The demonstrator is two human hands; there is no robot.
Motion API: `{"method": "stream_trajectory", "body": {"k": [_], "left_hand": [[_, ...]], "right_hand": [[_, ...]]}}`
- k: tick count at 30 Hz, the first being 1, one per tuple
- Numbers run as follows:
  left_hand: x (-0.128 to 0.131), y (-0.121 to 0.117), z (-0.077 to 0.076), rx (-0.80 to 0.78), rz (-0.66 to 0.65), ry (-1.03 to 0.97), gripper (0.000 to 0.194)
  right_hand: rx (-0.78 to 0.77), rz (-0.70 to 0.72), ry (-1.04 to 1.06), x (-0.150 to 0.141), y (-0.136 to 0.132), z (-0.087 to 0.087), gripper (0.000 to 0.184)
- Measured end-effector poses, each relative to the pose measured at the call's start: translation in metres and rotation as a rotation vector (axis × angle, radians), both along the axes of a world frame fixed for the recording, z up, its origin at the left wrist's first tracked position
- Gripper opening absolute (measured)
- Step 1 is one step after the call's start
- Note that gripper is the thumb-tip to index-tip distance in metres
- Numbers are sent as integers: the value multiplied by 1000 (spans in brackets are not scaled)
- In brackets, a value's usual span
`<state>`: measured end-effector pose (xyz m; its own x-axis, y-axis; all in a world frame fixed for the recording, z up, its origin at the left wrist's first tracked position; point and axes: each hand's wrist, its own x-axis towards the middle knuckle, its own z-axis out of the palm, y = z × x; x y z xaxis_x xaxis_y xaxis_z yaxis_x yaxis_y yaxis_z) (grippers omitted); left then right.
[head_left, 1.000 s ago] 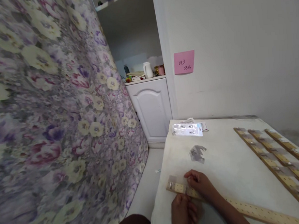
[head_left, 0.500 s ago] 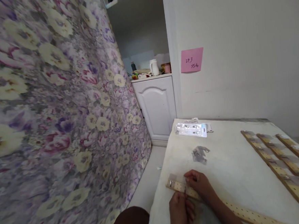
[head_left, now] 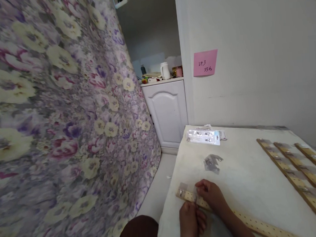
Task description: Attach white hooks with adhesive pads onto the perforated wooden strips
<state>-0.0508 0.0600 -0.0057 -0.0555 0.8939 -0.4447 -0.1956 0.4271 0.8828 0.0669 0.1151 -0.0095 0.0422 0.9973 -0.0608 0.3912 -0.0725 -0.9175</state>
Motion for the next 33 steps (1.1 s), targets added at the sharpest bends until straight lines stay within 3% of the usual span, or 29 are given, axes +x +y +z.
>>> {"method": "stream_trajectory", "body": {"k": [12,27,33], "left_hand": [[1,-1,15,-5,8,-9,44],[3,0,11,-11,1,82,36],[4,-1,18,-9,-5,94,36]], "right_hand": [[3,-15,-55,-5,0,3,20],[28,-13,-69,-5,-3,8,19],[25,-11,-82,-5,-5,8,18]]}}
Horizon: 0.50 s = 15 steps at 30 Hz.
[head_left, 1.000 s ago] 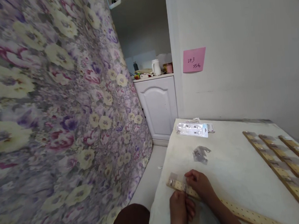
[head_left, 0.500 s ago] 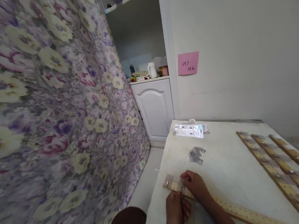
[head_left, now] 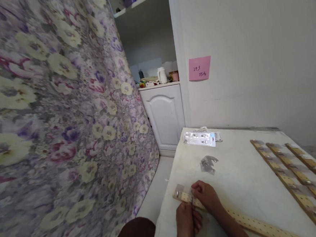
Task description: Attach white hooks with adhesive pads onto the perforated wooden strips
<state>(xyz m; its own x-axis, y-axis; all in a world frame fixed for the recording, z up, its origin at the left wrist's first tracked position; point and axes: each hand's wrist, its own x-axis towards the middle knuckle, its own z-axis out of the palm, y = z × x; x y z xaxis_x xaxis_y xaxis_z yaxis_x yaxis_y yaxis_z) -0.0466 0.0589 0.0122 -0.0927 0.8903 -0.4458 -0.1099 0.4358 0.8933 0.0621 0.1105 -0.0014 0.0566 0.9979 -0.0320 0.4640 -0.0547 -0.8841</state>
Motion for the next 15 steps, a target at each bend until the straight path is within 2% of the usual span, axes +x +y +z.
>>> {"method": "stream_trajectory", "body": {"k": [7,15], "left_hand": [[3,-2,10,-32,20,31,39],[1,2,-4,5,-4,64,40]], "right_hand": [[-9,1,-24,0,-1,1,20],[-4,9,-39,0,-2,0,23]]}}
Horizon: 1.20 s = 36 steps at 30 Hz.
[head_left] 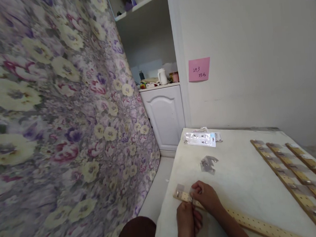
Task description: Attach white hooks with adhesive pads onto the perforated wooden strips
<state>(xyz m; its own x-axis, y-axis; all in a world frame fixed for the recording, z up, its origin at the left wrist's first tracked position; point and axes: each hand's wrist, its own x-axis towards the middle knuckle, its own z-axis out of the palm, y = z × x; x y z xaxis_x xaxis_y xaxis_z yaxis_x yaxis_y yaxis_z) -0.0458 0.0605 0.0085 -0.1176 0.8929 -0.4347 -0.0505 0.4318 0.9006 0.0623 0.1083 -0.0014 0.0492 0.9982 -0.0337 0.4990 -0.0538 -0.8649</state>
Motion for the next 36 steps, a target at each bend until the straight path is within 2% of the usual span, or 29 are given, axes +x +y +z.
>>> {"method": "stream_trajectory", "body": {"k": [6,14,21,27,36], "left_hand": [[-1,1,-6,20,-16,20,36],[-1,2,-3,-28,-34,30,39],[0,3,-1,-45,-42,23,31],[-3,-1,-1,4,-20,-9,24],[-9,-8,-8,72,-20,-42,16]], "right_hand": [[0,-1,-15,-1,-1,0,22],[-19,4,-10,0,4,-4,23],[-8,28,16,2,6,-5,22],[17,-3,23,2,3,-4,22],[117,-9,38,15,-9,11,22]]}}
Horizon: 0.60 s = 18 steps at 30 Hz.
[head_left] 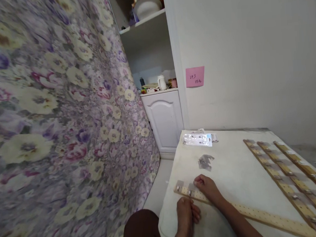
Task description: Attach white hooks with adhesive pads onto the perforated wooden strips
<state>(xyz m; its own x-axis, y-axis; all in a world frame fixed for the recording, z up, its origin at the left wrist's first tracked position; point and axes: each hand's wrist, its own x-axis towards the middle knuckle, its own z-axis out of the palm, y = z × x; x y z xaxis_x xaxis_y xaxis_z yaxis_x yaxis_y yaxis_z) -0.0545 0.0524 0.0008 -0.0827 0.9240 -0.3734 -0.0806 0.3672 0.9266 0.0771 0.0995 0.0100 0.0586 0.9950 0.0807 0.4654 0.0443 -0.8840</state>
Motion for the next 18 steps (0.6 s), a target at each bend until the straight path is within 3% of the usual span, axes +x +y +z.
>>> {"method": "stream_trajectory", "body": {"k": [4,7,10,18], "left_hand": [[-1,-1,-2,22,-16,-4,15],[-1,0,-2,21,-24,-8,18],[0,0,-3,18,-32,-15,21],[-1,-2,-1,19,-74,-40,25]], "right_hand": [[0,-32,-98,30,-28,2,18],[-40,5,-277,53,-56,-2,29],[-67,8,-353,67,-75,-6,28],[-92,-43,-338,65,-77,-6,17]]}}
